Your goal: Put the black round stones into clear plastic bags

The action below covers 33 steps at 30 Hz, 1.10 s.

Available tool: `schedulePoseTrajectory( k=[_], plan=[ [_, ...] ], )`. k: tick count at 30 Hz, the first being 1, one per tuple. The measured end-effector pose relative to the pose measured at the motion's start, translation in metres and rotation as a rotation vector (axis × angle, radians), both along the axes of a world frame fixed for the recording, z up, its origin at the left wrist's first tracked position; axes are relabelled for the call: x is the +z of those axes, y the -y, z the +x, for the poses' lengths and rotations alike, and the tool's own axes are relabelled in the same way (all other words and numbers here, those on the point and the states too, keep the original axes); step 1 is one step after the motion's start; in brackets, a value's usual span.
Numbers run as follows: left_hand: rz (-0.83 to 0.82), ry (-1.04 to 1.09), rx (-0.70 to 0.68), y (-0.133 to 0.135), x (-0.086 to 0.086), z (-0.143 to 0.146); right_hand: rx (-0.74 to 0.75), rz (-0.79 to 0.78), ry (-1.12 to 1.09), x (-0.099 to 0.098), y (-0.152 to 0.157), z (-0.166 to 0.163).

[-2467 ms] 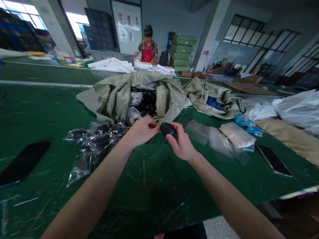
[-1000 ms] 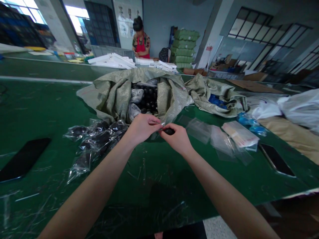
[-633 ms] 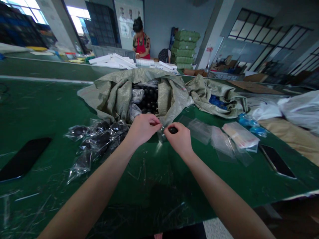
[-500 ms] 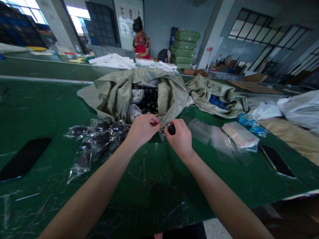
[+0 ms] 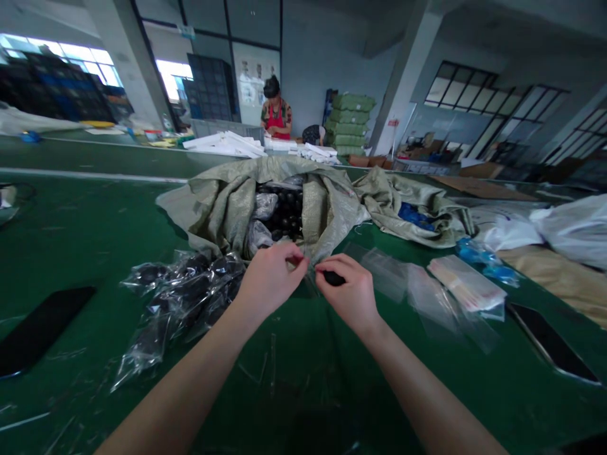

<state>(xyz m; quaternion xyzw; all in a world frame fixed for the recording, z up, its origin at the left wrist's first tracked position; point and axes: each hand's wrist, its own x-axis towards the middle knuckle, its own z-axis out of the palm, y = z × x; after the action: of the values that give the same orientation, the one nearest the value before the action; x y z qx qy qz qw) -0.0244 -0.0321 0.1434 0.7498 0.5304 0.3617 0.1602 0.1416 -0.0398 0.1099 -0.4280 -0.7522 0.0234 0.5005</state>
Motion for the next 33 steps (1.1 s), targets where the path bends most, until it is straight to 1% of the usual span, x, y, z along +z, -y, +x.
schedulePoseTrajectory(
  k=[3,7,10,13,15,19,22,25,30,33],
  plan=[
    [-0.03,-0.007,0.031,0.007,0.008,0.002,-0.027,0.036,-0.037,0.009,0.004,-0.005],
    [-0.064,-0.054,0.109,0.014,0.013,0.004,-0.065,0.176,0.007,0.016,0.007,-0.005],
    [-0.069,-0.099,0.17,0.017,0.014,0.005,-0.099,0.264,0.066,0.021,0.009,-0.001],
    [-0.05,-0.142,0.2,0.018,0.013,0.005,-0.098,0.292,0.143,0.026,0.009,0.004],
    [-0.022,-0.172,0.189,0.018,0.01,0.005,-0.08,0.286,0.207,0.027,0.006,0.007],
    [0.05,-0.251,0.162,0.012,0.001,0.004,-0.063,0.209,0.304,0.021,-0.004,0.008],
    [0.066,-0.316,0.068,0.006,-0.005,0.001,-0.052,0.14,0.313,0.015,-0.01,0.009],
    [0.031,-0.331,-0.032,0.003,-0.007,-0.002,-0.059,0.051,0.274,0.012,-0.014,0.009],
    [-0.023,-0.29,-0.146,0.001,-0.004,-0.003,-0.1,-0.137,0.195,0.015,-0.021,0.011],
    [-0.067,-0.329,-0.199,0.001,-0.004,0.0,-0.105,-0.23,0.186,0.015,-0.023,0.013]
  ],
)
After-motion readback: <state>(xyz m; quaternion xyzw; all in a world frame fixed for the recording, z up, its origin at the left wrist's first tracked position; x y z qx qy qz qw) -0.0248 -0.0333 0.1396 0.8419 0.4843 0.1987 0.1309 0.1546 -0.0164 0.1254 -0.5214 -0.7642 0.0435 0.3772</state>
